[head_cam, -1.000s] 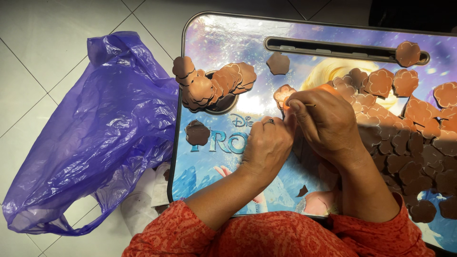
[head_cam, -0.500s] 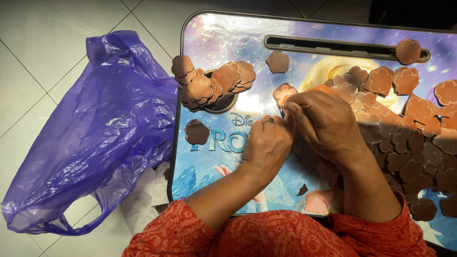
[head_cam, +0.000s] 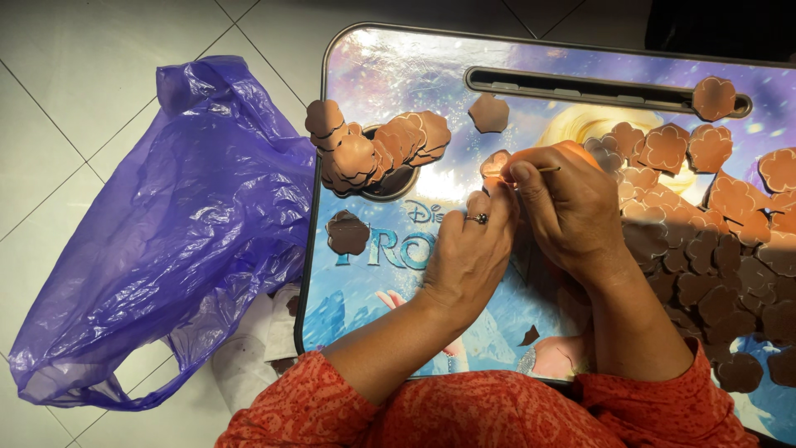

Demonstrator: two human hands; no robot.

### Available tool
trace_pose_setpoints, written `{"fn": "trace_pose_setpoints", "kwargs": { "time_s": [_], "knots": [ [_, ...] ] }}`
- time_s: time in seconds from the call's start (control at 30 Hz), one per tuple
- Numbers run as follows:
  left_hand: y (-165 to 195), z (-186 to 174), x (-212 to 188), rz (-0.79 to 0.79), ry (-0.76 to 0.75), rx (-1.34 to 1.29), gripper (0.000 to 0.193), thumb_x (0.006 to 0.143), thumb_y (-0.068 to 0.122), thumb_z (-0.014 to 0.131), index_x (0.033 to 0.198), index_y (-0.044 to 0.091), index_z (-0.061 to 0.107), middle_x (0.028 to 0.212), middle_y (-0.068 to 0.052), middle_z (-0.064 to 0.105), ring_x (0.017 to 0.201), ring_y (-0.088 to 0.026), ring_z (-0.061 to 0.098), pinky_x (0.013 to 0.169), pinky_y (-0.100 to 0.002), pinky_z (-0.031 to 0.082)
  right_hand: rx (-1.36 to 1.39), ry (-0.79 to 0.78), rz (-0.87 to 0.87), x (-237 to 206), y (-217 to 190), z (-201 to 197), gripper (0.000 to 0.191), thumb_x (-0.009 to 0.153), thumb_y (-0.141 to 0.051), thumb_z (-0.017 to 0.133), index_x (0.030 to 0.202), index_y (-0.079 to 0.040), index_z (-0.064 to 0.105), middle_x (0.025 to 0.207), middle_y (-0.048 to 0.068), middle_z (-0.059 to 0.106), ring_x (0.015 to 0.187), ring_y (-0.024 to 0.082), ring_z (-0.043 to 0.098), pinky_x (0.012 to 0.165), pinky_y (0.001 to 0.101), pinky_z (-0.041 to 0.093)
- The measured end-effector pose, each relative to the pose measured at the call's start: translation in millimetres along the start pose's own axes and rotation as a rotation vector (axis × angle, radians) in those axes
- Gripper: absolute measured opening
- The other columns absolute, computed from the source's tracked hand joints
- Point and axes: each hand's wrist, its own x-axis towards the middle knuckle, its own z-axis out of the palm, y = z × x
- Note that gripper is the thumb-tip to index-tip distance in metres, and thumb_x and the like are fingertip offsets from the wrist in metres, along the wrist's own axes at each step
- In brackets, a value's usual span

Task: The person sits with a lap desk covered in flower-shaped cut pieces and uses a small wooden stick to trim and clean the edges of each piece one at a time, setting finished pieces aside and picking up new ones from the pile.

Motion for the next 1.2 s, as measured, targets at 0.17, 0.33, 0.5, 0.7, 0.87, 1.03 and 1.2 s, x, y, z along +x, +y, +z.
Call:
{"fn": "trace_pose_setpoints", "kwargs": {
  "time_s": [0.17,0.33,0.5,0.7,0.87,1.03,1.2],
  "knots": [
    [-0.3,0.5,-1.0,0.022,-0.063,0.011,0.043,0.087,0.025,0.062,0.122,0.001,0.069,0.110,-0.005,0.060,0.090,-0.015,0.052,0.066,-0.027,0.037,-0.035,-0.013,-0.006,0.7,0.8,2.9,0.013,0.112,-0.015,0.062,0.107,-0.004,0.068,0.091,0.008,0.070,0.085,0.026,0.065,0.080,0.0370,0.051],
    [0.6,3.0,-1.6,0.027,-0.066,0.022,0.041,0.087,0.025,0.061,0.120,0.002,0.069,0.109,-0.006,0.061,0.090,-0.015,0.053,0.066,-0.028,0.037,-0.050,-0.005,-0.007,1.5,3.4,5.3,0.013,0.112,-0.015,0.062,0.108,-0.004,0.068,0.093,0.010,0.069,0.086,0.027,0.065,0.079,0.0374,0.051],
    [0.6,2.5,-1.5,0.021,-0.077,-0.016,0.042,0.088,0.025,0.061,0.123,0.003,0.068,0.110,-0.007,0.060,0.092,-0.016,0.055,0.067,-0.028,0.037,-0.052,0.013,-0.013,1.1,6.4,5.8,0.014,0.114,-0.016,0.061,0.108,-0.005,0.067,0.094,0.009,0.069,0.088,0.027,0.066,0.080,0.0375,0.051],
    [-1.3,0.2,0.5,-0.015,-0.071,-0.057,0.045,0.087,0.023,0.061,0.127,0.003,0.067,0.123,-0.009,0.061,0.091,-0.015,0.056,0.066,-0.027,0.038,-0.065,0.014,0.029,1.8,7.2,5.0,0.015,0.112,-0.018,0.062,0.107,-0.006,0.068,0.091,0.009,0.069,0.083,0.026,0.065,0.075,0.0365,0.051],
    [-2.4,1.5,4.5,-0.057,-0.044,-0.092,0.047,0.085,0.021,0.061,0.128,0.002,0.067,0.124,-0.008,0.062,0.087,-0.014,0.056,0.067,-0.027,0.040,-0.051,0.029,0.005,3.4,7.5,2.9,0.014,0.112,-0.019,0.062,0.107,-0.006,0.068,0.092,0.008,0.070,0.083,0.026,0.065,0.077,0.0371,0.051],
    [-2.3,2.2,5.2,-0.063,-0.045,-0.139,0.038,0.090,0.022,0.062,0.123,0.004,0.067,0.110,-0.004,0.058,0.086,-0.015,0.057,0.067,-0.028,0.041,-0.068,0.035,-0.023,3.1,8.0,0.4,0.014,0.112,-0.018,0.062,0.107,-0.007,0.067,0.092,0.008,0.069,0.085,0.027,0.064,0.078,0.0374,0.050],
    [-5.3,2.3,5.7,-0.080,-0.044,-0.251,0.038,0.095,0.034,0.066,0.120,0.005,0.067,0.104,-0.004,0.056,0.087,-0.017,0.057,0.069,-0.031,0.043,-0.092,0.046,-0.027,4.2,9.4,-0.6,0.014,0.112,-0.017,0.062,0.105,-0.006,0.068,0.090,0.009,0.068,0.082,0.028,0.063,0.077,0.0389,0.049]
  ]
}}
